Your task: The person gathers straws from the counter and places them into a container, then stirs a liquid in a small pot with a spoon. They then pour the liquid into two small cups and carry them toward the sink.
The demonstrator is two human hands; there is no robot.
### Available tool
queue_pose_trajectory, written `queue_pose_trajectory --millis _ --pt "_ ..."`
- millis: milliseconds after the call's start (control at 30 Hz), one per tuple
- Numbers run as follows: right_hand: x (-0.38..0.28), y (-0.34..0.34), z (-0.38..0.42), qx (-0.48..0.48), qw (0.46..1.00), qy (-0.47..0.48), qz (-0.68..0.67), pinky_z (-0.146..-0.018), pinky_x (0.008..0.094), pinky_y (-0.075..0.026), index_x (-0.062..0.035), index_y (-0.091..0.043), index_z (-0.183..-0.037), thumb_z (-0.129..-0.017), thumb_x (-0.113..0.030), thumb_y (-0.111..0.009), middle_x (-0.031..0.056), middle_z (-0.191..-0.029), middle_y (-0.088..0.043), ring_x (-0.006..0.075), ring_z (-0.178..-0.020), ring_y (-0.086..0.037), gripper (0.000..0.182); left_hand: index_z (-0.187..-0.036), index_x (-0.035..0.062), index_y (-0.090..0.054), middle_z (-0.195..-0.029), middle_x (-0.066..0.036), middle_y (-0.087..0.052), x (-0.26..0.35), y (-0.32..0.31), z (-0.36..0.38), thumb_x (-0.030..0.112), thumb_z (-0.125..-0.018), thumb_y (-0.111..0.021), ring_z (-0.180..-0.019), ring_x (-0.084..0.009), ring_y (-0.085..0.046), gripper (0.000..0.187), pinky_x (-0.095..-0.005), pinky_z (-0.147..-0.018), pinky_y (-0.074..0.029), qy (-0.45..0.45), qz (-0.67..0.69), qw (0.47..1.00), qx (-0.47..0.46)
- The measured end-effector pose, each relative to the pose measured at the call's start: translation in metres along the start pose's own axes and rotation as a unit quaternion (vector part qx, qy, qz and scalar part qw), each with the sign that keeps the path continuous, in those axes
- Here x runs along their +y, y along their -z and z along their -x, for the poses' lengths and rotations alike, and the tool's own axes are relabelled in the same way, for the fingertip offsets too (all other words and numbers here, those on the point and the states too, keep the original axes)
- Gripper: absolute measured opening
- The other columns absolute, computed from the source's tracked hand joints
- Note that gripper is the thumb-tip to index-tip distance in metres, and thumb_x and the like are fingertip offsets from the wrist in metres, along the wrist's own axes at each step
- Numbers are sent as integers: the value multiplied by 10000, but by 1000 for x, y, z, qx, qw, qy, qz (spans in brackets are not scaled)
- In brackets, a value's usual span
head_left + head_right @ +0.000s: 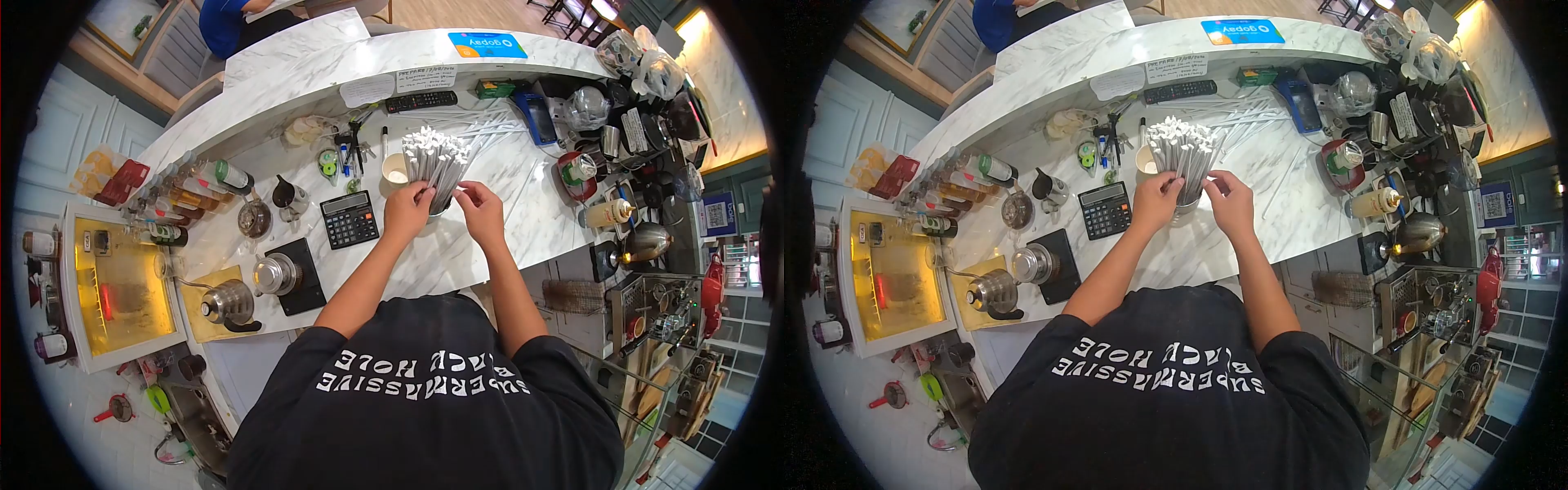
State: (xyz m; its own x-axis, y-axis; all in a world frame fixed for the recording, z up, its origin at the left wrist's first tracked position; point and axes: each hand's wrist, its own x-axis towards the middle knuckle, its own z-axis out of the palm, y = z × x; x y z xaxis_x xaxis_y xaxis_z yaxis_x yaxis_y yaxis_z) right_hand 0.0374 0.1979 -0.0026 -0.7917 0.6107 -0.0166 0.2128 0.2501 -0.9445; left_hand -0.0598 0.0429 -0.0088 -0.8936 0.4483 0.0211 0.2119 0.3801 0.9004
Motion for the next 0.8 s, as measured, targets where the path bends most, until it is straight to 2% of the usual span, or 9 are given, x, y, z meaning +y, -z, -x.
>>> queue_pose_trajectory --millis 133,200,267,300,400,500,600,700,800 --pt "-8 3 -1 35 999 13 7 -744 298 -526 -16 -748 -1155 -920 -202 -782 76 -898 -758 139 -804 -690 302 -1004 68 -791 -744 -122 -727 6 1 4 285 -927 -764 -654 -296 -696 232 -407 -632 -527 -4 -68 997 39" --pt "-17 7 -3 41 999 11 13 -749 299 -525 -21 -728 -1209 -909 -210 -797 84 -963 -759 143 -832 -686 361 -1183 51 -737 -751 -78 -725 7 4 8 232 -900 -798 -617 -170 -637 342 -341 -612 -506 -29 -57 997 53" --pt "-31 10 -6 52 997 56 15 -764 310 -535 -42 -581 -1451 -858 -228 -851 116 -1155 -719 162 -890 -668 678 -1300 66 -666 -762 -65 -723 7 8 13 213 -882 -812 -606 -155 -619 466 -333 -609 -502 -27 -27 996 78" --pt "-39 12 -8 53 997 55 14 -764 310 -535 -42 -581 -1451 -858 -228 -851 116 -1155 -719 162 -890 -668 678 -1417 80 -595 -772 -52 -720 9 11 14 194 -865 -827 -594 -139 -602 609 -325 -607 -498 -24 3 994 104" --pt "-54 13 -18 -49 997 58 21 -784 340 -563 -50 -290 -1654 -795 -199 -891 146 -1292 -659 192 -874 -658 1058 -1474 104 -514 -796 -55 -697 14 25 10 146 -837 -849 -652 -186 -651 720 -336 -630 -509 -2 51 993 103" --pt "-62 16 -38 -141 987 56 52 -755 317 -561 -45 -284 -1647 -817 -163 -881 136 -1370 -625 166 -823 -639 1029 -1457 39 -493 -835 -61 -691 9 41 -10 187 -852 -836 -670 -109 -596 711 -302 -649 -493 7 52 998 -31" --pt "-77 14 -44 -180 980 59 68 -750 336 -568 -33 -376 -1610 -833 -144 -848 150 -1236 -707 197 -781 -676 915 -1411 -10 -494 -861 -88 -695 8 54 -30 208 -825 -862 -710 -157 -634 725 -310 -678 -507 -11 -4 992 -127" --pt "-80 9 -47 -180 975 106 81 -742 366 -569 -31 -471 -1555 -844 -144 -835 181 -1061 -760 236 -764 -714 806 -1339 -43 -515 -842 -96 -694 15 63 -39 228 -796 -885 -731 -218 -667 711 -337 -694 -524 -45 -50 986 -152" --pt "-85 10 -47 -196 973 42 113 -736 377 -567 -49 -490 -1547 -844 -159 -844 187 -965 -763 252 -752 -718 795 -1208 -31 -554 -814 -106 -693 23 64 -41 247 -784 -895 -745 -253 -685 611 -370 -700 -533 -53 -65 985 -150"
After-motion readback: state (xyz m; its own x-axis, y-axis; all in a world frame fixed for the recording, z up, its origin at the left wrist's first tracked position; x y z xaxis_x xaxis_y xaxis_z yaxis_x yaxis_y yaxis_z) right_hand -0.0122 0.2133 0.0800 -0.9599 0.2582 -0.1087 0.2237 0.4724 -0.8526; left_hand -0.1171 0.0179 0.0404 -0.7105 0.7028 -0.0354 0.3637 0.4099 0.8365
